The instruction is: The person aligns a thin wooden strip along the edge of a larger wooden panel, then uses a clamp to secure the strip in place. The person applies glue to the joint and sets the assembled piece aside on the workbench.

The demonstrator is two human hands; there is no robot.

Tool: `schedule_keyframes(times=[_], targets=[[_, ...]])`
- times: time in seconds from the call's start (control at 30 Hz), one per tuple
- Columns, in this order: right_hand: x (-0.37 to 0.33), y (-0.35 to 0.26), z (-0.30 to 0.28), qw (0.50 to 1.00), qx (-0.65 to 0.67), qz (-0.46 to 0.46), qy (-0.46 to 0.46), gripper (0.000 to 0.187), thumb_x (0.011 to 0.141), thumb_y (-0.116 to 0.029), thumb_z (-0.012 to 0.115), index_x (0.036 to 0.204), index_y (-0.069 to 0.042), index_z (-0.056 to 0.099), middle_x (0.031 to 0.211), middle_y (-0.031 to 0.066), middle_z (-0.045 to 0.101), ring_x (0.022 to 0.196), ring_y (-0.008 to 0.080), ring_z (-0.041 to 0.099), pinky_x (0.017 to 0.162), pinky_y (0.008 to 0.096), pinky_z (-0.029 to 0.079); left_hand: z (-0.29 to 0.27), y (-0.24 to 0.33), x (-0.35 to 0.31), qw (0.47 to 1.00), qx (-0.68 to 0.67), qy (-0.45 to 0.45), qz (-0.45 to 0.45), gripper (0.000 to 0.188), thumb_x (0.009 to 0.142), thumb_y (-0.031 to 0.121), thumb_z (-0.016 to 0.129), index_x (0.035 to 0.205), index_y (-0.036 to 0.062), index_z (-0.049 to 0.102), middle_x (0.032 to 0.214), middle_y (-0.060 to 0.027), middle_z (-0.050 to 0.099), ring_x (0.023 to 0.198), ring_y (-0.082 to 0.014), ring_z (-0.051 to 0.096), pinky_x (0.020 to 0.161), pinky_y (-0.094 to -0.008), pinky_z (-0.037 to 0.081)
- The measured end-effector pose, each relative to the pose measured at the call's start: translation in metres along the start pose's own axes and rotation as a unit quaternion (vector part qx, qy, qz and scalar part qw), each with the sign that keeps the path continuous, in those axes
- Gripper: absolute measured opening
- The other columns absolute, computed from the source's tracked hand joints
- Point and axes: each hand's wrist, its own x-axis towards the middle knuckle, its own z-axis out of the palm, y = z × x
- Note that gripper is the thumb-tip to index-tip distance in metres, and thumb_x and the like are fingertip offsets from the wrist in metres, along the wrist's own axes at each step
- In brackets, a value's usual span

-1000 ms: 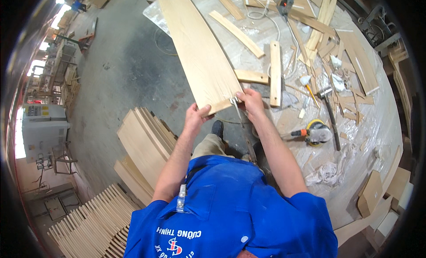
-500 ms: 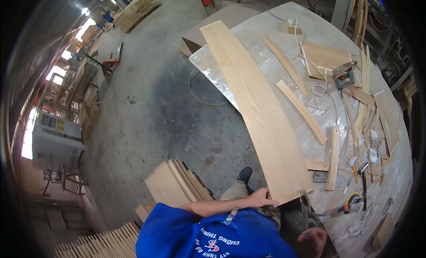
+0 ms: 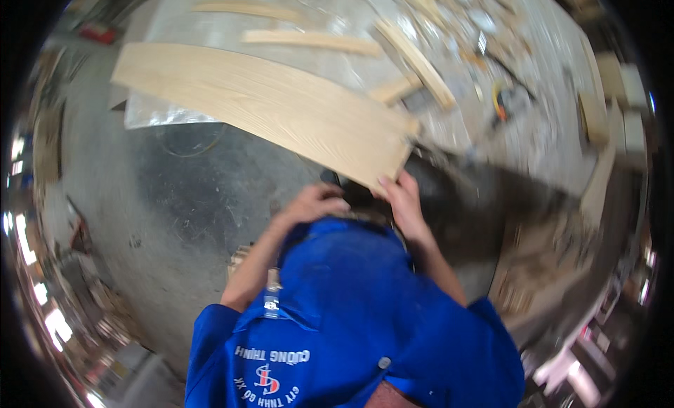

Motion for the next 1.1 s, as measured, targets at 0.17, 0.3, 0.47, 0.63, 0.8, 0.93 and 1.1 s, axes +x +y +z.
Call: schedule_keyframes(times=[0.17,0.3,0.47,0.63,0.8,0.93,1.1], targets=[[0.011,0.011,0.001,0.999,-0.004,-0.034,0.037,0.035,0.096,-0.014,0.069,0.123,0.007,0.061,0.105,0.0114,0.071,0.090,0.0158,0.068,0.078,0.0318,0.057,-0.114,-0.023,-0.065,0.948,-0.139,0.278,-0.069,0.038,0.095,0.019,0.073,0.124,-0.0028,0.067,0.099,-0.0106,0.074,0.090,-0.0184,0.072,0.085,-0.0319,0.057],[0.006,0.015,-0.003,0.998,0.035,-0.026,0.045,0.036,0.098,-0.012,0.066,0.129,0.007,0.059,0.113,0.0109,0.071,0.098,0.0167,0.067,0.087,0.0331,0.056,-0.236,-0.036,-0.082,0.851,-0.252,0.460,-0.004,0.031,0.100,0.011,0.066,0.127,-0.0034,0.063,0.105,-0.0140,0.072,0.096,-0.0229,0.071,0.090,-0.0354,0.059],[0.001,0.039,-0.001,0.991,0.024,-0.073,0.111,0.038,0.100,-0.010,0.064,0.133,0.008,0.058,0.118,0.0102,0.069,0.103,0.0148,0.066,0.092,0.0319,0.054,-0.370,-0.074,-0.077,0.780,-0.292,0.553,0.019,0.036,0.102,0.014,0.063,0.132,-0.0059,0.056,0.119,-0.0192,0.065,0.107,-0.0269,0.066,0.096,-0.0411,0.057],[-0.007,0.023,0.013,0.984,0.048,-0.034,0.169,0.045,0.097,-0.017,0.070,0.133,0.007,0.058,0.116,0.0082,0.069,0.101,0.0136,0.066,0.086,0.0312,0.056,-0.413,-0.050,-0.067,0.786,-0.222,0.577,-0.011,0.049,0.103,0.022,0.062,0.140,-0.0056,0.048,0.133,-0.0229,0.059,0.125,-0.0291,0.058,0.102,-0.0446,0.052],[-0.006,0.047,0.013,0.969,0.021,-0.061,0.239,0.050,0.093,-0.028,0.076,0.129,0.005,0.063,0.109,0.0062,0.069,0.092,0.0110,0.064,0.077,0.0286,0.054,-0.400,-0.022,-0.037,0.776,0.212,0.583,0.112,0.046,0.098,0.024,0.069,0.133,-0.0050,0.058,0.127,-0.0199,0.063,0.121,-0.0307,0.059,0.102,-0.0414,0.049],[-0.004,0.065,0.007,0.965,0.063,-0.119,0.225,0.047,0.095,-0.029,0.073,0.127,0.004,0.065,0.107,0.0054,0.069,0.091,0.0120,0.065,0.078,0.0295,0.055,-0.309,0.032,0.011,0.856,0.285,0.292,0.317,0.039,0.097,0.016,0.068,0.131,-0.0017,0.061,0.129,-0.0173,0.064,0.121,-0.0328,0.060,0.105,-0.0436,0.048],[-0.012,0.056,0.036,0.954,0.113,-0.157,0.231,0.049,0.101,-0.031,0.066,0.138,-0.001,0.057,0.108,0.0033,0.069,0.099,0.0125,0.065,0.088,0.0321,0.055,-0.142,0.099,0.035,0.788,0.396,-0.069,0.467,0.058,0.084,0.012,0.081,0.136,-0.0011,0.059,0.139,-0.0234,0.059,0.133,-0.0411,0.054,0.111,-0.0475,0.044]])
